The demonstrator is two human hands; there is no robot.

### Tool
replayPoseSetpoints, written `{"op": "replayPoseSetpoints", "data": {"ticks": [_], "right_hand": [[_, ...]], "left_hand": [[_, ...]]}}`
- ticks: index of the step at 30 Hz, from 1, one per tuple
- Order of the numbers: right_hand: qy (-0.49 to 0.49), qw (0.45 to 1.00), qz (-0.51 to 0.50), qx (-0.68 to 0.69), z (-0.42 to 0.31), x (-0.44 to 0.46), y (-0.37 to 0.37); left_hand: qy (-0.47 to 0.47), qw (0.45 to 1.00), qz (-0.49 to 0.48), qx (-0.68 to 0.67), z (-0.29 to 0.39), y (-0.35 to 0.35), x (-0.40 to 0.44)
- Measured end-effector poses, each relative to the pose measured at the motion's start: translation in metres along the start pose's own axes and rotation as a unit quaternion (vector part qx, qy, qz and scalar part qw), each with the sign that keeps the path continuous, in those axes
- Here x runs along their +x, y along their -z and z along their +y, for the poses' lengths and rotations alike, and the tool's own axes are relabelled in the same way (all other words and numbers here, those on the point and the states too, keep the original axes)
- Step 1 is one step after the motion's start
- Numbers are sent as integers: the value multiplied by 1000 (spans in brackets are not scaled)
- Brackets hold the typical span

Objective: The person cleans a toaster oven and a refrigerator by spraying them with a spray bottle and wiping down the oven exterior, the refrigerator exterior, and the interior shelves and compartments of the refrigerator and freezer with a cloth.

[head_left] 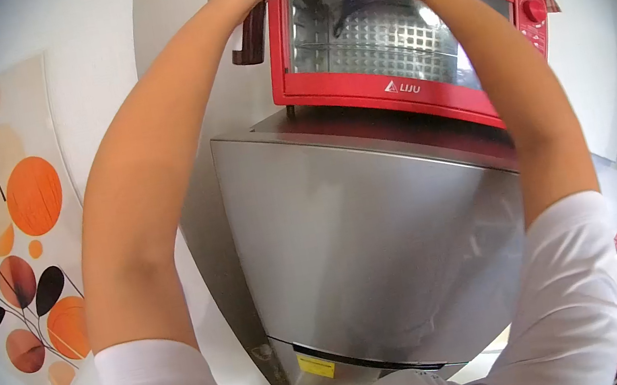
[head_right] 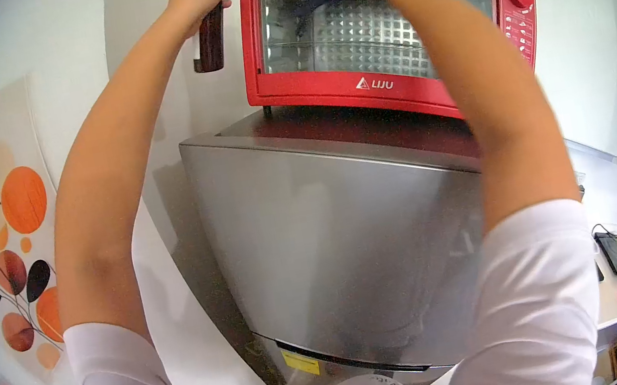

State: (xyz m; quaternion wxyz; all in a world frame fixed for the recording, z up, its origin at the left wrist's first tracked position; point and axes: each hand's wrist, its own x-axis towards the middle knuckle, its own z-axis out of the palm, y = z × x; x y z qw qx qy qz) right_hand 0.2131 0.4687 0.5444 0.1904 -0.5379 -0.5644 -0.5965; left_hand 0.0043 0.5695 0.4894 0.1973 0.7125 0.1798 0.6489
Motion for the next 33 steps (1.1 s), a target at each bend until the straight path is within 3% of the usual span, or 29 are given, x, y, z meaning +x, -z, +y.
{"op": "replayPoseSetpoints", "data": {"ticks": [5,9,10,11,13,17,20,23,27,29,30,31,32,33], "right_hand": [[-16,998,44,48,58,-52,46],[-20,1000,-8,-1,128,-73,43],[26,997,59,-36,135,-79,40],[4,998,62,-29,141,-82,36],[-38,997,66,-10,99,-84,56],[-15,999,43,-16,57,-54,48],[10,998,29,-48,18,-27,29],[78,992,86,-54,1,-8,-9],[113,993,-12,-42,-29,-14,-69],[238,971,10,-31,-50,-12,-84],[237,950,-181,-89,-56,-6,-86],[245,948,-191,-67,-70,-12,-90],[154,947,-281,-34,-84,-14,-92],[156,948,-276,2,-88,-25,-91]], "left_hand": [[-51,998,-2,47,19,-38,9],[-36,997,-44,42,37,-59,-2],[-44,997,-41,38,38,-60,-4],[-52,997,-36,35,37,-58,-5],[-47,998,-32,26,30,-52,-2],[-28,999,-19,-21,13,-23,17],[11,999,7,-53,17,-1,-1],[11,997,16,-80,-2,15,-3],[43,995,32,-87,-23,37,-12],[68,994,43,-75,-31,46,-16],[83,993,46,-65,-32,52,-19],[96,993,41,-58,-34,54,-21],[87,993,13,-73,-51,60,-17],[75,993,-16,-91,-63,61,-10]]}}
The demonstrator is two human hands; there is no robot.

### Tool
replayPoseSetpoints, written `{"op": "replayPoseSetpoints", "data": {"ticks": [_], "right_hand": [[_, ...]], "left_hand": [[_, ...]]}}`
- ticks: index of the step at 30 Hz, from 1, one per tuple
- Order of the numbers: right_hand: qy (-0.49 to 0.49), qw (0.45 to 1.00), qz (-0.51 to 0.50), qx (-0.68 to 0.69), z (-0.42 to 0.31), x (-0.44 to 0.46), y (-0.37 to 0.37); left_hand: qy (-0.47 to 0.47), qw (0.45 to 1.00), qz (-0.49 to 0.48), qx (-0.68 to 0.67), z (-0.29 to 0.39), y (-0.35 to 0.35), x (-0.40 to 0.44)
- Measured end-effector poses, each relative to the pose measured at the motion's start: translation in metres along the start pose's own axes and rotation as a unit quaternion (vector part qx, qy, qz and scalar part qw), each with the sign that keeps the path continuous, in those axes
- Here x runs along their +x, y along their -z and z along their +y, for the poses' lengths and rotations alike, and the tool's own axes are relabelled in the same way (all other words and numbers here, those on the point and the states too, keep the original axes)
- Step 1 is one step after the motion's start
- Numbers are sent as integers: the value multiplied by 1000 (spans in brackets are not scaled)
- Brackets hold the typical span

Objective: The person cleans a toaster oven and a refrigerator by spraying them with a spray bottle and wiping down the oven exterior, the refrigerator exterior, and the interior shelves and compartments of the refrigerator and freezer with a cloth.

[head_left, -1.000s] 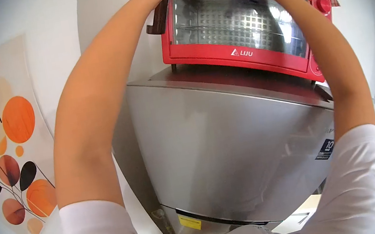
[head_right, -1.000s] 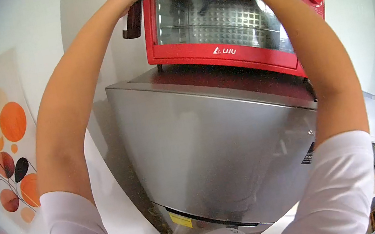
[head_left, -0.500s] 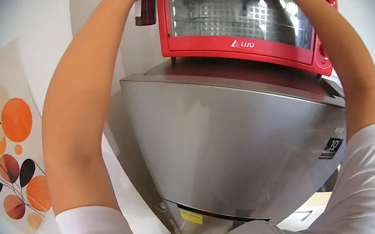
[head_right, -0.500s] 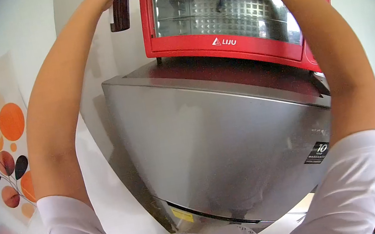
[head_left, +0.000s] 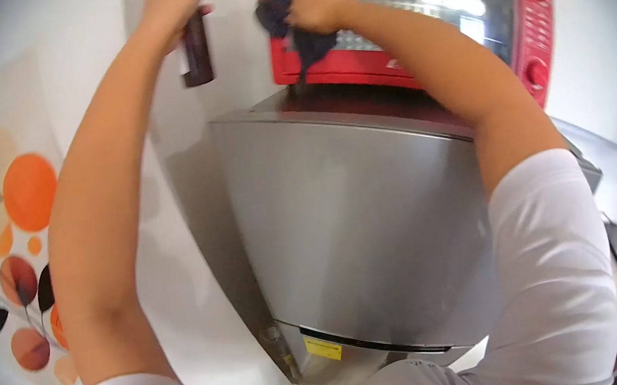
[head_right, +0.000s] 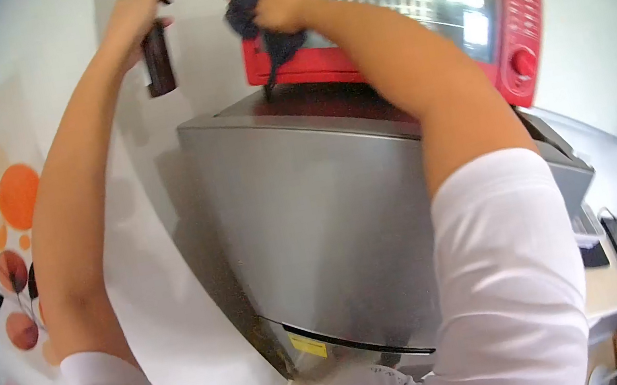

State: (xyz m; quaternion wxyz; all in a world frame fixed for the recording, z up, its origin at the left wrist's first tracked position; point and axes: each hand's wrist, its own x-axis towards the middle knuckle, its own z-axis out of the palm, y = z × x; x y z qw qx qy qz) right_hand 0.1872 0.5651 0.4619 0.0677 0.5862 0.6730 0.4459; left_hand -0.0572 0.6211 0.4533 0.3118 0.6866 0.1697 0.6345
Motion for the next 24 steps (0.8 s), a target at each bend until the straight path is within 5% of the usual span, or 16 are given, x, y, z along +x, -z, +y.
{"op": "replayPoseSetpoints", "data": {"ticks": [2,5,9,12,14,16,17,19,20,22,24], "right_hand": [[-40,997,-45,46,-21,-27,-5],[56,988,-144,14,-15,-80,-33],[-15,967,-250,-55,18,-193,-1],[-88,969,-214,-82,76,-250,20],[-219,947,-212,-104,117,-264,43],[-229,967,-44,-101,126,-275,53],[-226,968,41,-97,131,-281,57],[-162,972,162,-44,119,-278,38],[-215,976,44,20,113,-287,37],[-94,991,52,82,111,-314,13],[-28,995,20,-94,112,-339,25]], "left_hand": [[18,996,-13,82,23,-9,-20],[-31,994,-25,106,31,-23,-16],[-80,980,-59,175,44,-58,10],[-158,961,35,223,85,-102,-24],[-129,973,-21,193,100,-126,-36],[-237,943,65,225,109,-155,-49],[-163,962,-47,215,118,-164,-51],[-196,956,-7,218,122,-193,-53],[-213,952,16,219,125,-204,-52],[-273,938,7,212,132,-221,-58],[-283,932,12,227,133,-241,-54]]}}
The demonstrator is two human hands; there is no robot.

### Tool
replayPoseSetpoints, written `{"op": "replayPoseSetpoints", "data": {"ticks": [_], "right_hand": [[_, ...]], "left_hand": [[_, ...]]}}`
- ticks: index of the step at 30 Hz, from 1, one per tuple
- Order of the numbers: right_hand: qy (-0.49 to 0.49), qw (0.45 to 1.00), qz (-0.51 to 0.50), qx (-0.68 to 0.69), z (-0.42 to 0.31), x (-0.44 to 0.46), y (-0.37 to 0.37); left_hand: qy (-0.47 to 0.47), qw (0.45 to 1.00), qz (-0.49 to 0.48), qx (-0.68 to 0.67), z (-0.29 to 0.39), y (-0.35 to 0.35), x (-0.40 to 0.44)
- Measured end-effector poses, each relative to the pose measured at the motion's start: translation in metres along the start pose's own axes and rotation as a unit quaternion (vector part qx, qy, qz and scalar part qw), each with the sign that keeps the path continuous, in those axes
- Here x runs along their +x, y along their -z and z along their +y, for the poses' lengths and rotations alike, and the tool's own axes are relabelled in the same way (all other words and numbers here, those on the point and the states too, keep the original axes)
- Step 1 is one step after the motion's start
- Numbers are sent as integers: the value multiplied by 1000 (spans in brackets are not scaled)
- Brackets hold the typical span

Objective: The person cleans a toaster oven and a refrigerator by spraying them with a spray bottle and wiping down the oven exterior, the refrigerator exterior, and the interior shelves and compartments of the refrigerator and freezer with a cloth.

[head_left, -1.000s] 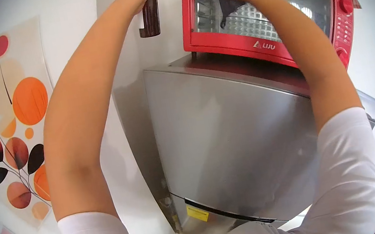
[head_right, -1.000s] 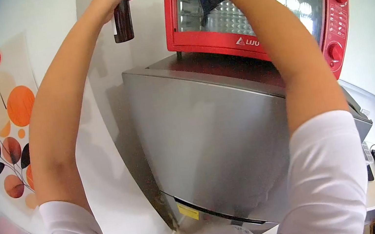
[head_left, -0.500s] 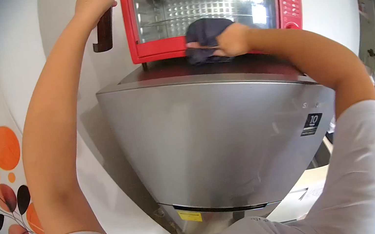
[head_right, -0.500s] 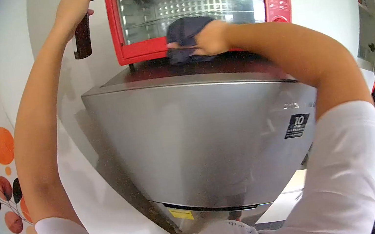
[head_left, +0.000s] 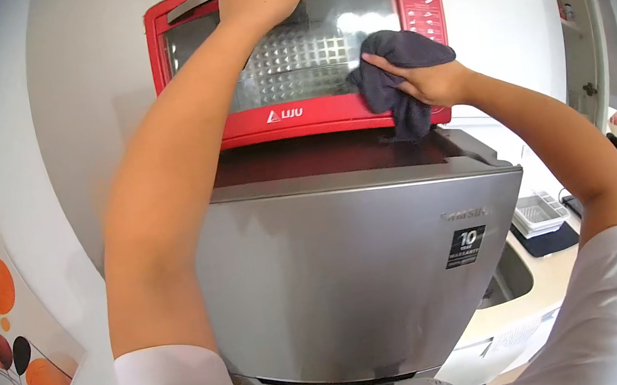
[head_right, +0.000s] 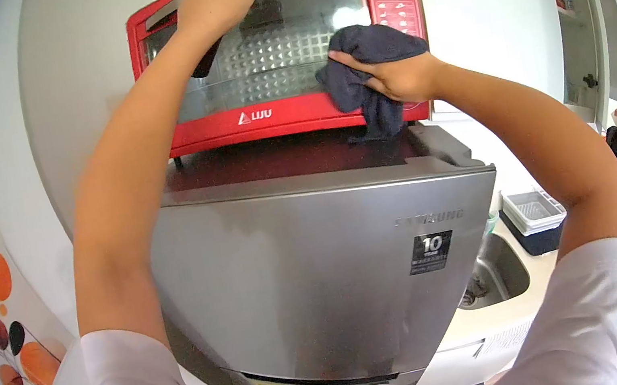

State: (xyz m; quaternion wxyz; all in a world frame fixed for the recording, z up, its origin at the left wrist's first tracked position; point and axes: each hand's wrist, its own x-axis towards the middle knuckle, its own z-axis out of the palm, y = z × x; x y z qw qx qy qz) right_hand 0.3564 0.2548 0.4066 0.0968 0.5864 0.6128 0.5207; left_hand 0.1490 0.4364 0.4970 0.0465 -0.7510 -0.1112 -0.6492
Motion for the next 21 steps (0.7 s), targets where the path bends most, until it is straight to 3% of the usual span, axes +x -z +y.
{"op": "replayPoseSetpoints", "data": {"ticks": [1,3,4,8,13,19,21], "right_hand": [[-3,1000,-24,0,11,-9,10],[-128,979,1,158,27,-18,18],[-188,953,1,240,34,-20,24],[-177,954,140,198,37,-39,-13],[-186,952,131,205,36,-79,-16],[-236,952,-9,196,27,-123,-6],[-166,973,103,123,30,-135,3]], "left_hand": [[-39,999,17,29,-4,-16,6],[-117,988,46,85,-13,-43,16],[-111,990,41,79,-13,-50,19],[-56,996,0,74,-6,-47,25],[2,998,-30,55,1,-32,22],[-2,997,-17,71,-6,-39,28],[9,996,-36,76,-1,-34,27]]}}
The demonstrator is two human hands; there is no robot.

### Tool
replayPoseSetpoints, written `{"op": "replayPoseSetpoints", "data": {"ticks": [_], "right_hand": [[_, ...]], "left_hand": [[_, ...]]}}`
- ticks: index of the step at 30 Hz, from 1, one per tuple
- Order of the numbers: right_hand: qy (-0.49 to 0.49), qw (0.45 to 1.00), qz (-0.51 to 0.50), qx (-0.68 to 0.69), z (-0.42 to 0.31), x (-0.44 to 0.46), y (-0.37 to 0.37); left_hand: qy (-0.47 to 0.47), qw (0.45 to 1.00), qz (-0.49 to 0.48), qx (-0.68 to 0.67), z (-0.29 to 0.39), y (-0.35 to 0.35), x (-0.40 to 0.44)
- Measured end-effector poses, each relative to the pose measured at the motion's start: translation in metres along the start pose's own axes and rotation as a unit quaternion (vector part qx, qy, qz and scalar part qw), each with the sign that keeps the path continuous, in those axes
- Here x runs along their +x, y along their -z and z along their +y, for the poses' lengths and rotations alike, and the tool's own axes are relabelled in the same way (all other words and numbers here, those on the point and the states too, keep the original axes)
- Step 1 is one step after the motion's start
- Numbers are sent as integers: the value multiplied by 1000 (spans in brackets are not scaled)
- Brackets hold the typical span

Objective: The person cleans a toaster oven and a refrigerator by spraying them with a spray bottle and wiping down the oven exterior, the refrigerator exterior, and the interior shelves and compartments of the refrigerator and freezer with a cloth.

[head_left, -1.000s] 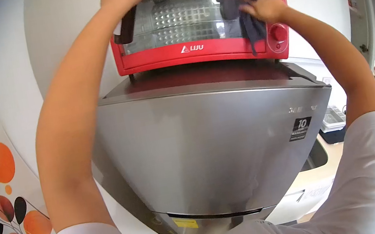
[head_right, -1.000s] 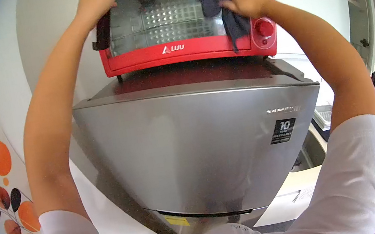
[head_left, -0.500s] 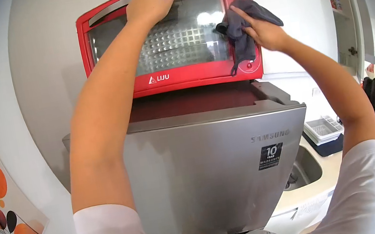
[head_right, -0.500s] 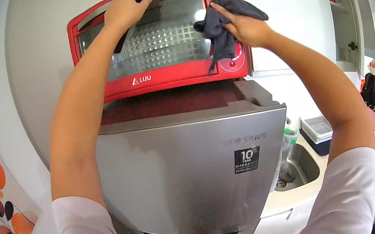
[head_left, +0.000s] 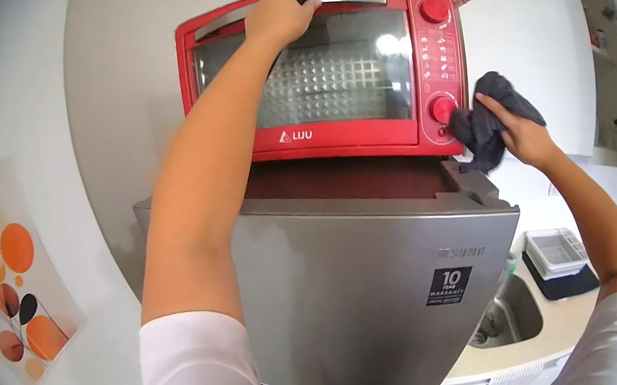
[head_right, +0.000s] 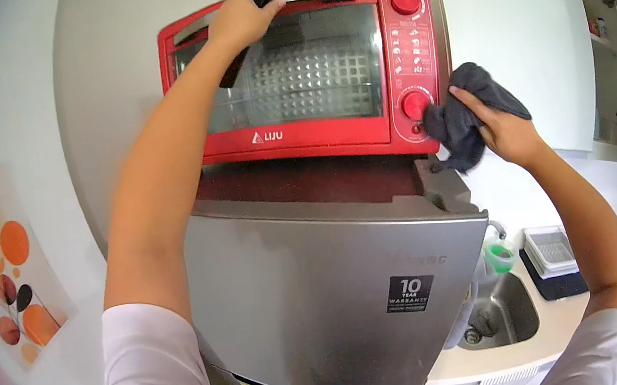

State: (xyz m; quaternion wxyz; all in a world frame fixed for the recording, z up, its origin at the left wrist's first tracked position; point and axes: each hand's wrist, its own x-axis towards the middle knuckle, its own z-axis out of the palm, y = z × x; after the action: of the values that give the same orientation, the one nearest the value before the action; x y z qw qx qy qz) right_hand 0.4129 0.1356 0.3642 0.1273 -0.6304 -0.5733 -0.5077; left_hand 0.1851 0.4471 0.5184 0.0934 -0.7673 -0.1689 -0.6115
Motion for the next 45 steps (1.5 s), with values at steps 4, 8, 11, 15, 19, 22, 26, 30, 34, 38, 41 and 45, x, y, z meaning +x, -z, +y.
{"op": "replayPoseSetpoints", "data": {"ticks": [4,8,11,15,19,22,26,30,34,38,41,45], "right_hand": [[19,972,204,115,-3,1,24],[-67,898,254,352,-9,-1,36],[-177,869,-26,462,-64,-11,73],[-51,944,-189,267,-137,-18,63],[-41,948,-241,203,-171,7,64],[36,957,-201,207,-209,36,38],[78,950,-228,200,-284,108,1],[127,961,-162,186,-366,183,-62],[144,964,-138,175,-429,236,-111],[119,970,-114,177,-438,262,-152],[147,926,-184,294,-404,250,-95],[-3,953,-175,246,-322,252,-91]], "left_hand": [[2,999,32,-34,5,5,-4],[-10,997,80,-2,-12,28,-31],[148,984,-62,-77,16,114,-98],[134,971,-22,-195,-38,184,-202],[350,885,-14,-306,-48,228,-349],[464,821,-29,-332,-51,249,-453],[589,739,-22,-325,-32,297,-546],[646,708,-1,-285,-13,350,-602],[694,671,34,-260,18,394,-639],[738,625,53,-247,44,410,-655],[726,629,67,-270,44,392,-658],[665,647,-12,-373,23,341,-613]]}}
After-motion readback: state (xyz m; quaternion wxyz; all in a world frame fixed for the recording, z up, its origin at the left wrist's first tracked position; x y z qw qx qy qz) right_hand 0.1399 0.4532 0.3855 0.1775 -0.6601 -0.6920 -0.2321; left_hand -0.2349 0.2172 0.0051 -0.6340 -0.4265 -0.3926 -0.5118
